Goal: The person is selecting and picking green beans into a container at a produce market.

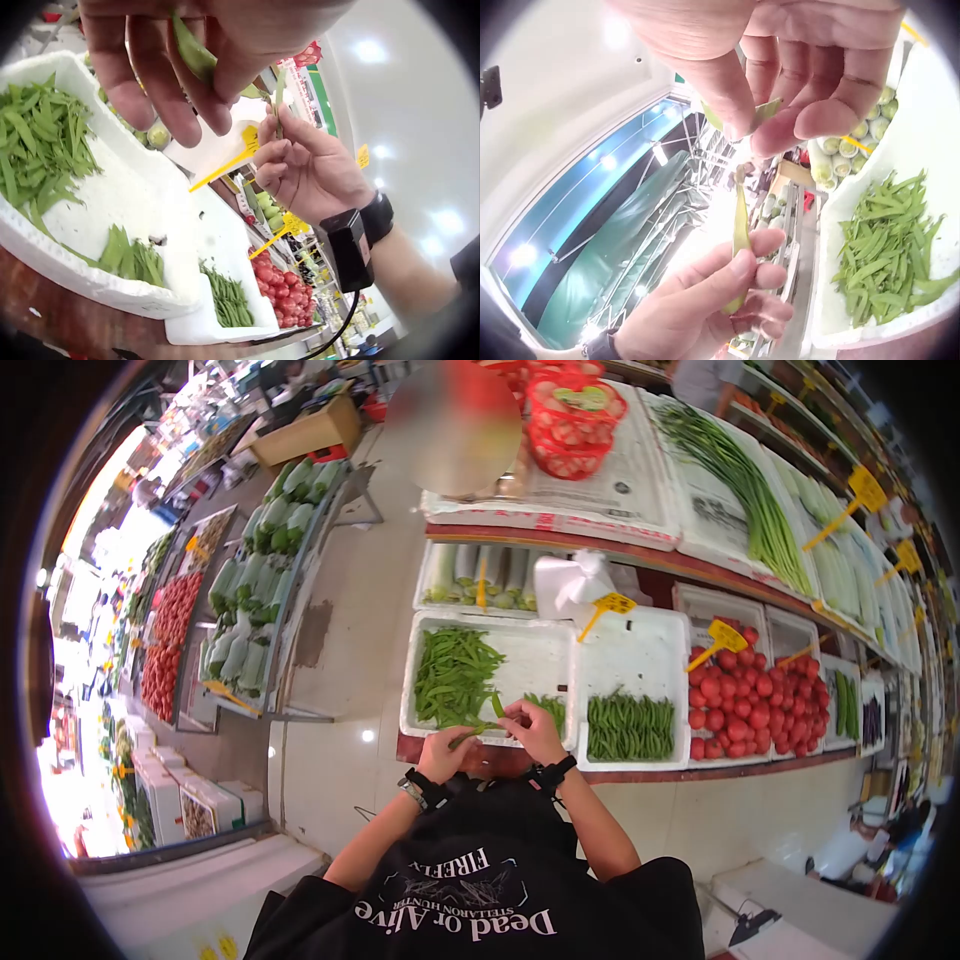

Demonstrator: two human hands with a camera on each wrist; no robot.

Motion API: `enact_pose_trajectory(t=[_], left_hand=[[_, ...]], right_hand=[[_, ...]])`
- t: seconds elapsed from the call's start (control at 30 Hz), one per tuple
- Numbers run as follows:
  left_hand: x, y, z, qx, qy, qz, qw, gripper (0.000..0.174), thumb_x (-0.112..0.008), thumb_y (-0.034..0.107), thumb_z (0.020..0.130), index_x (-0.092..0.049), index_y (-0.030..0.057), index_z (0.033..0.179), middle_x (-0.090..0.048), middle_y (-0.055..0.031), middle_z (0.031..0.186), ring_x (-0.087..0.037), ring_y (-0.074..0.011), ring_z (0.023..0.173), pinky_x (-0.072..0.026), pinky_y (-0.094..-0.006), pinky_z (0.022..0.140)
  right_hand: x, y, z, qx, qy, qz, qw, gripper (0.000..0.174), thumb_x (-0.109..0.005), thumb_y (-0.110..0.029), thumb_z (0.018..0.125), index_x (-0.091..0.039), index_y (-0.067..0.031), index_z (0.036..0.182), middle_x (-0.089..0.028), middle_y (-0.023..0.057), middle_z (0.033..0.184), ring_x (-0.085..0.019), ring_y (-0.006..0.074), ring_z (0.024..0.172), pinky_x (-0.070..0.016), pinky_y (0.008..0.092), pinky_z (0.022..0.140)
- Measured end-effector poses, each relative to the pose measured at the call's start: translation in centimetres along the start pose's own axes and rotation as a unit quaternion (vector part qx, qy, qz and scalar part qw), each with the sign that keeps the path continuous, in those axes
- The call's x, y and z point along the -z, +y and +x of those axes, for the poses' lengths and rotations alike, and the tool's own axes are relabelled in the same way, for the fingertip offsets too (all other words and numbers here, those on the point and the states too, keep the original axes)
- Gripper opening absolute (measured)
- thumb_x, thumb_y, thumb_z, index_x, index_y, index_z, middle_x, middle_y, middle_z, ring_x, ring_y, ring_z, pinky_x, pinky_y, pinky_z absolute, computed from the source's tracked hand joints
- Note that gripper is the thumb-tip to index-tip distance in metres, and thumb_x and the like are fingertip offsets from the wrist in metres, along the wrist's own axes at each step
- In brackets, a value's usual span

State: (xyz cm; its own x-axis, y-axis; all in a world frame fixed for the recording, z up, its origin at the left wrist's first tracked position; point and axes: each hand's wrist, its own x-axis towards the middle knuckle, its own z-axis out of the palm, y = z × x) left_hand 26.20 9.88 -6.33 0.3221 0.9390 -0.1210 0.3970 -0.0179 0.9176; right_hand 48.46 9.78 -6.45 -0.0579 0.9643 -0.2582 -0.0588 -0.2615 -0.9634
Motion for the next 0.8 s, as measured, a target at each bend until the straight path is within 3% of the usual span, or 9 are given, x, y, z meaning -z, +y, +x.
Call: enact_pose_trajectory(t=[0.07, 0.17, 0.27, 0.37, 0.4, 0.5, 0.67, 0.77, 0.8], left_hand=[[-0.9, 0.6, 0.3, 0.074, -0.053, -0.104, 0.990, 0.023, -0.058, 0.016, 0.096, -0.067, 0.0001, 0.110, -0.073, -0.0079, 0.088, -0.069, -0.0122, 0.072, -0.0558, -0.0261, 0.060], [-2.3, -1.8, 1.7, 0.171, -0.124, -0.148, 0.966, 0.024, -0.054, 0.017, 0.099, -0.066, 0.0008, 0.112, -0.072, -0.0069, 0.088, -0.069, -0.0121, 0.070, -0.0559, -0.0241, 0.060], [-4.6, -4.2, 3.3, 0.194, -0.118, -0.188, 0.956, 0.026, -0.053, 0.019, 0.099, -0.068, 0.0011, 0.109, -0.072, -0.0080, 0.087, -0.067, -0.0133, 0.071, -0.0550, -0.0273, 0.064], [-7.6, -8.1, 5.7, 0.086, -0.123, -0.039, 0.988, 0.032, -0.052, 0.027, 0.100, -0.070, 0.0035, 0.112, -0.068, -0.0041, 0.079, -0.062, -0.0109, 0.072, -0.0506, -0.0270, 0.065], [-8.3, -9.2, 6.8, 0.105, -0.135, 0.008, 0.985, 0.032, -0.056, 0.030, 0.097, -0.071, 0.0078, 0.114, -0.067, -0.0040, 0.077, -0.056, -0.0101, 0.068, -0.0478, -0.0286, 0.064], [-10.9, -11.4, 9.9, 0.134, -0.174, 0.096, 0.971, 0.033, -0.060, 0.033, 0.094, -0.071, 0.0084, 0.114, -0.067, -0.0055, 0.078, -0.055, -0.0096, 0.067, -0.0466, -0.0285, 0.063], [-17.1, -17.9, 12.4, 0.183, -0.132, -0.026, 0.974, 0.041, -0.073, 0.022, 0.084, -0.066, 0.0045, 0.120, -0.071, -0.0050, 0.086, -0.062, -0.0112, 0.070, -0.0493, -0.0264, 0.061], [-19.2, -18.7, 12.8, 0.329, -0.117, -0.048, 0.936, 0.044, -0.077, 0.027, 0.079, -0.068, 0.0032, 0.114, -0.070, -0.0054, 0.083, -0.063, -0.0140, 0.070, -0.0516, -0.0295, 0.066], [-20.9, -23.7, 13.2, 0.360, -0.132, -0.114, 0.917, 0.044, -0.078, 0.026, 0.078, -0.068, 0.0017, 0.113, -0.070, -0.0033, 0.082, -0.063, -0.0132, 0.070, -0.0517, -0.0295, 0.064]], right_hand=[[1.9, 0.6, -1.2, -0.001, 0.049, 0.020, 0.999, 0.011, -0.068, -0.006, 0.088, -0.062, 0.0001, 0.095, -0.065, 0.0025, 0.079, -0.061, 0.0082, 0.068, -0.0494, 0.0235, 0.062], [5.0, 2.1, -3.5, 0.008, 0.135, 0.043, 0.990, 0.013, -0.069, -0.007, 0.087, -0.062, 0.0003, 0.095, -0.065, 0.0027, 0.079, -0.060, 0.0085, 0.066, -0.0485, 0.0233, 0.060], [7.8, 4.1, -7.0, -0.001, 0.227, 0.031, 0.973, 0.013, -0.069, -0.008, 0.087, -0.062, 0.0000, 0.094, -0.065, 0.0021, 0.076, -0.060, 0.0075, 0.064, -0.0473, 0.0226, 0.057], [8.8, 4.4, -11.3, -0.027, 0.306, 0.064, 0.949, 0.012, -0.069, -0.007, 0.087, -0.062, -0.0013, 0.095, -0.064, 0.0008, 0.074, -0.059, 0.0072, 0.063, -0.0466, 0.0220, 0.056], [9.1, 5.2, -12.8, -0.045, 0.330, 0.045, 0.942, 0.013, -0.069, -0.008, 0.087, -0.061, -0.0017, 0.095, -0.064, 0.0007, 0.075, -0.060, 0.0071, 0.065, -0.0464, 0.0216, 0.057], [9.4, 6.7, -17.2, -0.067, 0.369, 0.035, 0.926, 0.014, -0.069, -0.009, 0.087, -0.060, -0.0025, 0.096, -0.065, 0.0016, 0.077, -0.060, 0.0081, 0.067, -0.0463, 0.0222, 0.058], [8.2, 6.6, -22.1, -0.116, 0.419, 0.061, 0.898, 0.008, -0.064, -0.008, 0.090, -0.060, -0.0026, 0.096, -0.067, 0.0045, 0.079, -0.060, 0.0096, 0.065, -0.0461, 0.0228, 0.059], [7.4, 6.6, -23.9, -0.133, 0.442, 0.063, 0.885, 0.009, -0.064, -0.008, 0.090, -0.060, -0.0023, 0.096, -0.067, 0.0050, 0.079, -0.060, 0.0098, 0.065, -0.0463, 0.0229, 0.059], [7.0, 6.6, -24.3, -0.137, 0.448, 0.063, 0.881, 0.009, -0.064, -0.008, 0.090, -0.060, -0.0022, 0.097, -0.067, 0.0050, 0.079, -0.060, 0.0098, 0.065, -0.0463, 0.0229, 0.060]])
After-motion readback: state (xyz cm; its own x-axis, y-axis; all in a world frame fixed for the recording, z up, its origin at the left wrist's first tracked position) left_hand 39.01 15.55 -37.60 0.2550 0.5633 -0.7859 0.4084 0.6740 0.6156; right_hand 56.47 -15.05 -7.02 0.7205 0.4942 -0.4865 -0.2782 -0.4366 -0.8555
